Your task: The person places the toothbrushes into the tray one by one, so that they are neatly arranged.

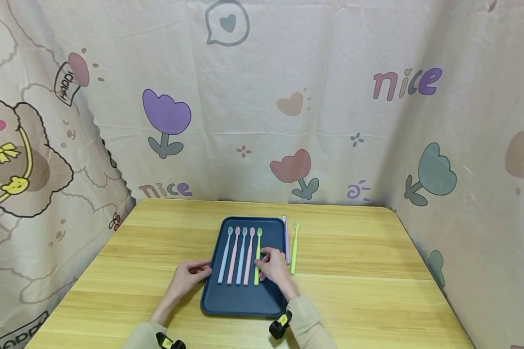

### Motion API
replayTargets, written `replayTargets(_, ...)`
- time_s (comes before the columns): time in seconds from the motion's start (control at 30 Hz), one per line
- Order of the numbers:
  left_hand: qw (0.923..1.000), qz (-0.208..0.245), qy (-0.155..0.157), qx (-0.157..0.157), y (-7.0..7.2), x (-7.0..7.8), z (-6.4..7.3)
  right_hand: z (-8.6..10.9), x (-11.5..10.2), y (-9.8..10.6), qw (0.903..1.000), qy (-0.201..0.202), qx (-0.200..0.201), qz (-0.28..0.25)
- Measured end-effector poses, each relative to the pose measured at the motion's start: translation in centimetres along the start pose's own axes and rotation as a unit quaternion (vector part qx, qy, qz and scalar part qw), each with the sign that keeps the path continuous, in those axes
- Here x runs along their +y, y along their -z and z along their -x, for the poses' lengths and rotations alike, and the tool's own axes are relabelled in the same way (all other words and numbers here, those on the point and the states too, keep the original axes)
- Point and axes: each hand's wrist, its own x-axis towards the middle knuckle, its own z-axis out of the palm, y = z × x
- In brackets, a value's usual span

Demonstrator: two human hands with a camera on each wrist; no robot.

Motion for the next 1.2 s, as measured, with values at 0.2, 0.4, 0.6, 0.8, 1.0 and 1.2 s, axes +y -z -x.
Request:
replayTargets(0.2, 0.9998, 0.013, -0.006, -0.015, 0.3, -0.1, 0.0, 0.0, -0.1, 0.0, 1.0000, -0.002, 0.002, 0.001)
replayTargets(0.4, 0.9994, 0.016, -0.010, -0.028, 0.6, -0.1, 0.1, 0.0, 0.0, 0.0, 1.0000, -0.005, 0.002, 0.001)
replayTargets(0.6, 0.9994, 0.012, -0.016, -0.029, 0.6, 0.0, 0.1, 0.0, 0.0, 0.1, 1.0000, -0.002, 0.001, -0.008)
replayTargets(0.8, 0.9994, 0.022, -0.010, -0.027, 0.6, 0.1, 0.1, 0.1, -0.1, 0.4, 0.9992, 0.007, 0.014, -0.037)
replayTargets(1.0, 0.9999, 0.007, 0.001, -0.007, 0.2, 0.2, 0.1, 0.3, -0.2, 0.7, 0.9970, 0.004, 0.037, -0.067)
replayTargets(1.2, 0.9997, 0.017, -0.005, -0.019, 0.4, 0.0, 0.1, 0.7, -0.3, 1.3, 0.9954, -0.004, 0.077, -0.056)
